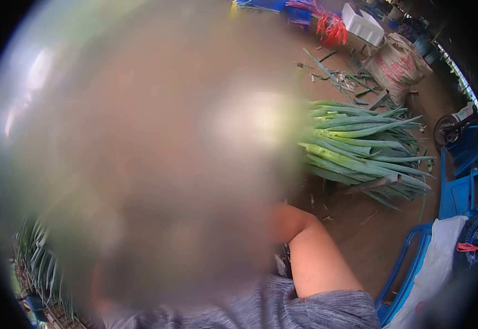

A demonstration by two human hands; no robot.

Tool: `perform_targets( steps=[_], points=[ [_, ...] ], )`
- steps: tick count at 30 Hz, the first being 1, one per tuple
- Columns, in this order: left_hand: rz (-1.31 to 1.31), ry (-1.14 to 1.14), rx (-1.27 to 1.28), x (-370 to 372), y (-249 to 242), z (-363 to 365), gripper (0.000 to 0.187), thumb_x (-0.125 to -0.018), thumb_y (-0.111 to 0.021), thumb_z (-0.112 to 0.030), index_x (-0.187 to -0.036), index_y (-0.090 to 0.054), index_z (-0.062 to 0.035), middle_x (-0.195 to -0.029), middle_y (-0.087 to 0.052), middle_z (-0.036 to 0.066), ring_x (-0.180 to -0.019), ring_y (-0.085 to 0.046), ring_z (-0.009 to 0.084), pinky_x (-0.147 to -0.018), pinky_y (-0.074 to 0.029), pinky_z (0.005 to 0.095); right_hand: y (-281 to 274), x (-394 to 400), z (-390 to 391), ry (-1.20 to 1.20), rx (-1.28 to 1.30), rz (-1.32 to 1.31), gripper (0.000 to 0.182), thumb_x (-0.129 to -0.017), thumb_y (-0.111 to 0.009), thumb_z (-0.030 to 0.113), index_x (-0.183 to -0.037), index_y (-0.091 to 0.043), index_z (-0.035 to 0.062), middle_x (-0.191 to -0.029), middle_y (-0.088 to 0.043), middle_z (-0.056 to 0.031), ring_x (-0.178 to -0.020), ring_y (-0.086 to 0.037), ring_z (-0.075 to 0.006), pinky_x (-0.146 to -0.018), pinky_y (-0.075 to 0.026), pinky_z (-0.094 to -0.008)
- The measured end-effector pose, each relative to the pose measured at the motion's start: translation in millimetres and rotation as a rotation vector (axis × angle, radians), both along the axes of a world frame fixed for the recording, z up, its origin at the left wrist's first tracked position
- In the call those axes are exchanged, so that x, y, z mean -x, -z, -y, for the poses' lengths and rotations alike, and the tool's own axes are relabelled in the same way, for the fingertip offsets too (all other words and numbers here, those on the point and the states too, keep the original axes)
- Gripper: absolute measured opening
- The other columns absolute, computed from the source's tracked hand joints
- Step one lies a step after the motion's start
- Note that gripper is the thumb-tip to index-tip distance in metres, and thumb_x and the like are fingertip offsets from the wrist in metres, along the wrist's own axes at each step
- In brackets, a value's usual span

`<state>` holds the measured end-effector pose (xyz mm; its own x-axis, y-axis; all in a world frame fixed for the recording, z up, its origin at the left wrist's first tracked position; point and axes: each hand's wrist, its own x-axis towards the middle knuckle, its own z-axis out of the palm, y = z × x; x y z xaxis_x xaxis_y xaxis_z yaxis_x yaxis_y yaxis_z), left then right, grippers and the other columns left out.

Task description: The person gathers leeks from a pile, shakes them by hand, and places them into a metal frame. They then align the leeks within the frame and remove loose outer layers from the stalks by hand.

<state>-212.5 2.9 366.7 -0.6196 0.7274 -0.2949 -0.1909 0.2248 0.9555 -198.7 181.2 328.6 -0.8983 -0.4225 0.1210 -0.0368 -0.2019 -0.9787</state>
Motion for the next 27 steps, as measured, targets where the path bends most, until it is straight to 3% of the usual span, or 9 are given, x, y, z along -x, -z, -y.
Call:
perform_targets(
  steps=[5,8,9,12,14,19,24,26,27],
  points=[
    [-0.556,-0.397,-0.017,41.4,-35.7,5.2,0.039,-0.082,-0.065,-0.016,-0.115,-0.057,0.0041,-0.101,-0.062,0.010,-0.091,-0.061,0.0204,-0.077,-0.051,0.0332,-15.0,22.5,5.7,-0.017,0.073,-0.195,0.090,-0.081,-0.067,0.058,-0.141,-0.034,-0.0018,-0.131,-0.051,-0.0223,-0.122,-0.050,-0.0272,-0.102,-0.041,-0.0334],
    [-0.649,-0.725,-0.098,55.0,-77.0,8.6,0.025,-0.084,-0.065,-0.015,-0.106,-0.065,-0.0030,-0.100,-0.060,0.009,-0.092,-0.061,0.0207,-0.075,-0.051,0.0320,-4.2,33.6,11.7,0.111,-0.439,-0.319,0.123,-0.072,-0.066,0.071,-0.148,-0.008,-0.0074,-0.144,-0.032,-0.0327,-0.134,-0.036,-0.0404,-0.113,-0.028,-0.0382],
    [-1.461,-0.531,0.264,61.7,-82.5,23.4,0.019,-0.085,-0.065,-0.010,-0.103,-0.069,-0.0083,-0.102,-0.061,0.010,-0.093,-0.061,0.0215,-0.077,-0.052,0.0321,-0.6,39.1,20.0,0.119,-0.536,-0.409,0.127,-0.071,-0.065,0.073,-0.147,-0.004,-0.0079,-0.146,-0.028,-0.0338,-0.135,-0.034,-0.0421,-0.114,-0.026,-0.0387],
    [-1.606,-0.599,-0.099,60.4,-113.9,22.1,0.026,-0.086,-0.062,-0.004,-0.110,-0.069,-0.0104,-0.104,-0.064,0.014,-0.100,-0.062,0.0243,-0.083,-0.054,0.0360,0.4,43.0,52.5,0.332,-0.646,-0.604,0.124,-0.071,-0.071,0.062,-0.149,-0.001,-0.0048,-0.148,-0.020,-0.0344,-0.138,-0.026,-0.0445,-0.116,-0.022,-0.0417],
    [-1.819,-0.834,0.074,26.2,-134.1,1.1,0.022,-0.089,-0.061,-0.007,-0.110,-0.068,-0.0077,-0.108,-0.065,0.016,-0.102,-0.063,0.0241,-0.082,-0.055,0.0334,-6.9,52.3,71.8,0.643,-0.554,-0.846,0.120,-0.070,-0.076,0.049,-0.150,-0.003,-0.0028,-0.147,-0.022,-0.0336,-0.139,-0.025,-0.0441,-0.115,-0.023,-0.0434],
    [-1.568,-0.949,-0.915,-9.3,-134.5,-35.7,0.023,-0.089,-0.065,-0.016,-0.108,-0.066,-0.0020,-0.111,-0.066,0.016,-0.104,-0.063,0.0239,-0.084,-0.054,0.0291,-67.4,75.3,64.6,1.051,-0.211,-1.027,0.083,-0.075,-0.067,0.007,-0.147,-0.027,0.0050,-0.138,-0.042,-0.0271,-0.130,-0.041,-0.0430,-0.110,-0.033,-0.0477],
    [-1.187,-0.827,-1.350,-23.4,-131.3,-38.3,0.031,-0.087,-0.068,-0.019,-0.110,-0.063,-0.0001,-0.109,-0.066,0.017,-0.104,-0.063,0.0251,-0.089,-0.053,0.0332,-131.7,83.9,-0.7,1.386,-0.267,-1.397,0.055,-0.079,-0.060,0.012,-0.131,-0.046,0.0169,-0.114,-0.054,-0.0168,-0.103,-0.058,-0.0341,-0.083,-0.049,-0.0481],
    [-1.038,-0.773,-1.469,-21.2,-130.7,-46.2,0.034,-0.086,-0.069,-0.020,-0.111,-0.062,0.0006,-0.109,-0.065,0.017,-0.105,-0.063,0.0255,-0.091,-0.053,0.0348,-159.0,72.2,-49.2,1.304,-0.452,-1.523,0.037,-0.083,-0.059,0.018,-0.120,-0.053,0.0215,-0.101,-0.052,-0.0118,-0.086,-0.056,-0.0274,-0.068,-0.046,-0.0414],
    [-0.951,-0.749,-1.528,-19.0,-131.1,-52.9,0.036,-0.085,-0.070,-0.021,-0.112,-0.061,0.0010,-0.108,-0.065,0.017,-0.105,-0.063,0.0258,-0.092,-0.052,0.0356,-170.4,75.6,-68.4,1.558,-0.411,-1.670,0.022,-0.086,-0.059,0.026,-0.108,-0.059,0.0240,-0.092,-0.049,-0.0086,-0.077,-0.052,-0.0249,-0.061,-0.040,-0.0375]
  ],
)
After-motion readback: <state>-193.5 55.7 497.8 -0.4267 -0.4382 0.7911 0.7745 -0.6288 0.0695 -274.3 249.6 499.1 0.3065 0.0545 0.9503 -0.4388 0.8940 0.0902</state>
